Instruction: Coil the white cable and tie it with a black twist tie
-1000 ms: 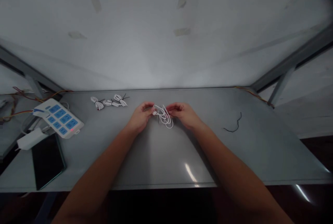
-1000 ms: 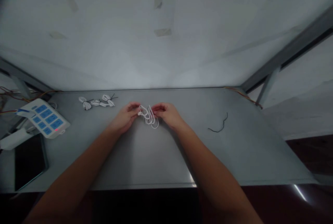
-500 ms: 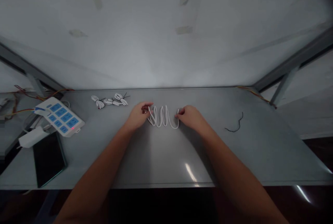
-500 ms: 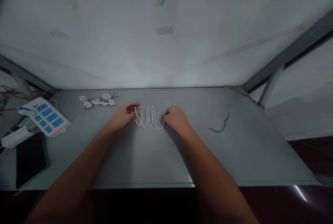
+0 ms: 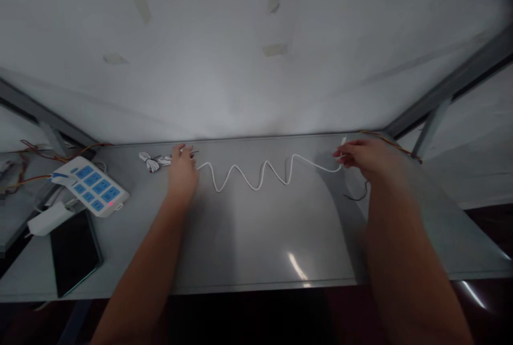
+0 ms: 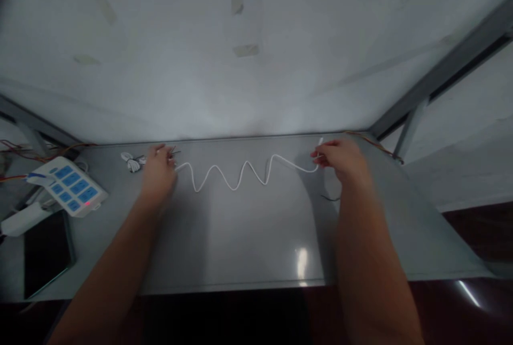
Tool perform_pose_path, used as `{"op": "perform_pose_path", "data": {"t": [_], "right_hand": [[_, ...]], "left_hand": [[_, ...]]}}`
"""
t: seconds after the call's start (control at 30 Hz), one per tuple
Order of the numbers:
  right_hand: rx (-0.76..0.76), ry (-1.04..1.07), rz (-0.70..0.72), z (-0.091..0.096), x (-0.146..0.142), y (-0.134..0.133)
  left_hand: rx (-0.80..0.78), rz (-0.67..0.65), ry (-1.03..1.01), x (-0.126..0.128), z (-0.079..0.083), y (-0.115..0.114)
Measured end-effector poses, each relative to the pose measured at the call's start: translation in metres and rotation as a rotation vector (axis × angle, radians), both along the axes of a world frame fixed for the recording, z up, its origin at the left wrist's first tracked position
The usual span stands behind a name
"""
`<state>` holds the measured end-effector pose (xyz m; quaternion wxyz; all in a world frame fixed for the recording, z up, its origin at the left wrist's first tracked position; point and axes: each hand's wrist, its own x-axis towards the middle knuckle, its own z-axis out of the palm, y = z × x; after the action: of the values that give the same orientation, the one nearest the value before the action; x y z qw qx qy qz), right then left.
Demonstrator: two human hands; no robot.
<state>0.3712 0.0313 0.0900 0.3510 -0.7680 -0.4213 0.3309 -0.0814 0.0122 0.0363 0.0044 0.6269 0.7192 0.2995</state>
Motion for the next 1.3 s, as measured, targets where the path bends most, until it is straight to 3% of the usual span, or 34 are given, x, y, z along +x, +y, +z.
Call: {"op": "perform_pose_path", "data": {"t": [0.13, 0.23, 0.4, 0.5, 0.57, 0.7, 0.87, 0.97, 1.07, 1.17, 1.3], "right_hand": [[0.335, 0.317, -0.194, -0.001, 0.019, -0.003], [0.492, 0.275, -0.395, -0.010, 0.025, -0.006], [0.613, 0.156, -0.465, -0.022, 0.032, -0.008], [0.754, 0.099, -0.528, -0.024, 0.026, -0.003], [0.839, 0.043, -0.473, -0.025, 0.014, 0.000], [0.866, 0.053, -0.174, -0.029, -0.032, -0.001], [0.714, -0.183, 0.316, -0.042, -0.095, -0.020], [0.710, -0.295, 0.499, -0.054, -0.117, -0.026], [0.717, -0.295, 0.538, -0.066, -0.122, -0.021], [0.650, -0.205, 0.490, -0.073, -0.116, -0.012], [0.531, 0.054, 0.441, -0.073, -0.111, -0.007]], "left_hand": [[0.046, 0.168, 0.020, -0.021, 0.018, -0.003], [0.024, 0.277, 0.018, -0.031, 0.027, -0.007], [0.018, 0.479, 0.023, -0.047, 0.037, -0.017], [0.087, 0.504, -0.002, -0.051, 0.043, -0.019], [0.166, 0.415, -0.101, -0.044, 0.044, -0.017], [0.271, 0.123, -0.465, -0.007, 0.037, -0.006], [0.048, -0.071, -0.517, 0.046, 0.024, 0.001], [-0.004, -0.151, -0.581, 0.061, 0.015, 0.001], [0.066, -0.132, -0.695, 0.064, 0.003, 0.001], [0.139, -0.094, -0.728, 0.061, -0.008, 0.001], [0.068, -0.178, -0.780, 0.064, -0.018, 0.000]]}}
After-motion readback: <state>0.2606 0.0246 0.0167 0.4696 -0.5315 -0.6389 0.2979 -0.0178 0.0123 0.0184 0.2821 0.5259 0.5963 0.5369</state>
